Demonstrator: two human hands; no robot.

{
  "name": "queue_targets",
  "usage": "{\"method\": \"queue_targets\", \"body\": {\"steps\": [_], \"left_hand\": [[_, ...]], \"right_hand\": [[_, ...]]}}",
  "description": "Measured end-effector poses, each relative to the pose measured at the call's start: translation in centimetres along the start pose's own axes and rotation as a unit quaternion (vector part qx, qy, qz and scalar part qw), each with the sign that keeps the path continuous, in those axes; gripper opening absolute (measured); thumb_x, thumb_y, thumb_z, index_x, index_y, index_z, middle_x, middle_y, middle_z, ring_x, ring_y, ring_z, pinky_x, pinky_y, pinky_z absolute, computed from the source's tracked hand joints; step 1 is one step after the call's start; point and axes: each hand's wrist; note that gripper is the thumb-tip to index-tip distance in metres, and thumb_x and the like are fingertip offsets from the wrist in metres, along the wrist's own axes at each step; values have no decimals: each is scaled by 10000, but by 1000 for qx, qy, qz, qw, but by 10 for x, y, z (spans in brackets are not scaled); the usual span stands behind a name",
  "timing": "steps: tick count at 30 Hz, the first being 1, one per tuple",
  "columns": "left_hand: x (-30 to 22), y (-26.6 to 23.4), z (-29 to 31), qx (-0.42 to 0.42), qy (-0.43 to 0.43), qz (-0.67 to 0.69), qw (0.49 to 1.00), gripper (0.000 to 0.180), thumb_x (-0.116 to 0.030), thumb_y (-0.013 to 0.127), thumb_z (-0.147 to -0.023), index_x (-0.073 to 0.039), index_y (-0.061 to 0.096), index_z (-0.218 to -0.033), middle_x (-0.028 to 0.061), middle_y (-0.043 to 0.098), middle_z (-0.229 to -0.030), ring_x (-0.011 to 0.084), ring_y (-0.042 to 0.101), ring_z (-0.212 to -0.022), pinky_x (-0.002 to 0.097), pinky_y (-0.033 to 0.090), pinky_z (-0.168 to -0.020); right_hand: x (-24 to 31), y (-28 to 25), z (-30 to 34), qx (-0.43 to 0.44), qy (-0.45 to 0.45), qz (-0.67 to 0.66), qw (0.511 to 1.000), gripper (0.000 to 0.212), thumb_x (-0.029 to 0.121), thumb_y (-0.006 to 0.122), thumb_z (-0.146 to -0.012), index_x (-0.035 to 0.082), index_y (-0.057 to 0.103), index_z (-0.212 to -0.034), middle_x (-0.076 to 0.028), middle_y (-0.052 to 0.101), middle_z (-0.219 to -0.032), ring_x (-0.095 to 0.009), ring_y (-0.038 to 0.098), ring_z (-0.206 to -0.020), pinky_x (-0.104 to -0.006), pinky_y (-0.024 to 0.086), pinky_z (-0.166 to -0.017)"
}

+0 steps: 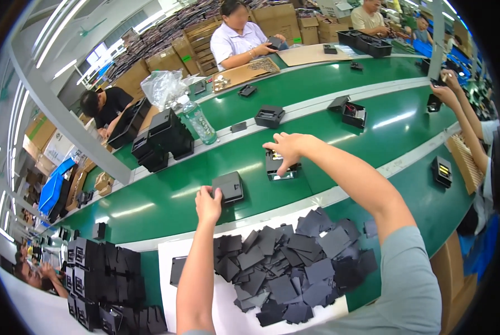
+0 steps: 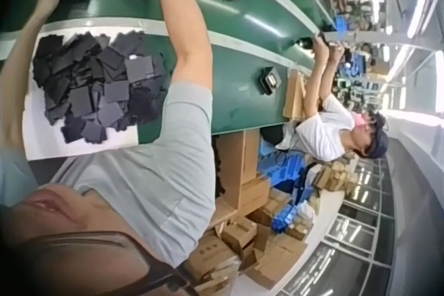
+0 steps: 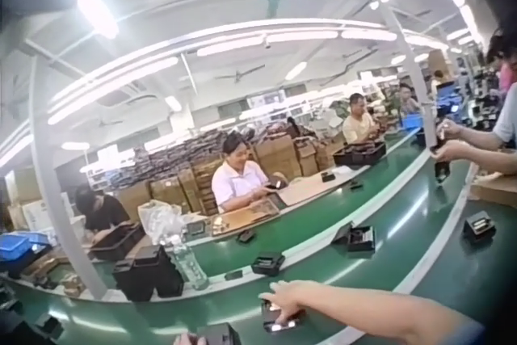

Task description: Assembling battery cells and plastic housings on a factory production line.

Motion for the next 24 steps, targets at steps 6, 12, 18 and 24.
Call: {"method": "queue_targets", "body": {"steps": [6,12,18,24], "left_hand": [[-29,-40,79,-64,74,78,992,286,-181,610,-877,-36,534,-1111,144,559,-1156,322,533,-1084,407,417,-950],[-13,-65,157,21,89,291,952,268,-76,562,-888,-32,532,-1152,114,545,-1291,256,533,-1128,367,404,-991],[-33,-63,174,5,210,308,928,481,-54,611,-854,-16,451,-1306,137,512,-1347,279,517,-1194,383,397,-1023],[-42,-51,205,-49,236,364,900,796,-40,683,-798,-11,247,-1463,202,393,-1424,322,470,-1255,419,380,-1063]], "right_hand": [[26,8,-21,104,-34,-14,994,882,492,817,-637,161,449,-1367,-157,555,-1177,-325,574,-1021,-420,489,-859],[35,-11,-40,130,-41,-77,988,750,354,825,-670,151,502,-1315,-141,539,-1206,-315,568,-1014,-410,482,-865],[67,-11,16,18,-127,-468,875,618,235,792,-712,119,540,-1264,-127,528,-1228,-273,552,-1037,-401,479,-884],[182,-13,94,-75,-143,-545,823,825,175,823,-722,93,373,-1409,-137,409,-1385,-277,439,-1236,-398,441,-982]]}}
Point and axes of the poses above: each hand's wrist, its own z-axis away from the middle knuckle, its own y-axis out of the palm, x = y × z
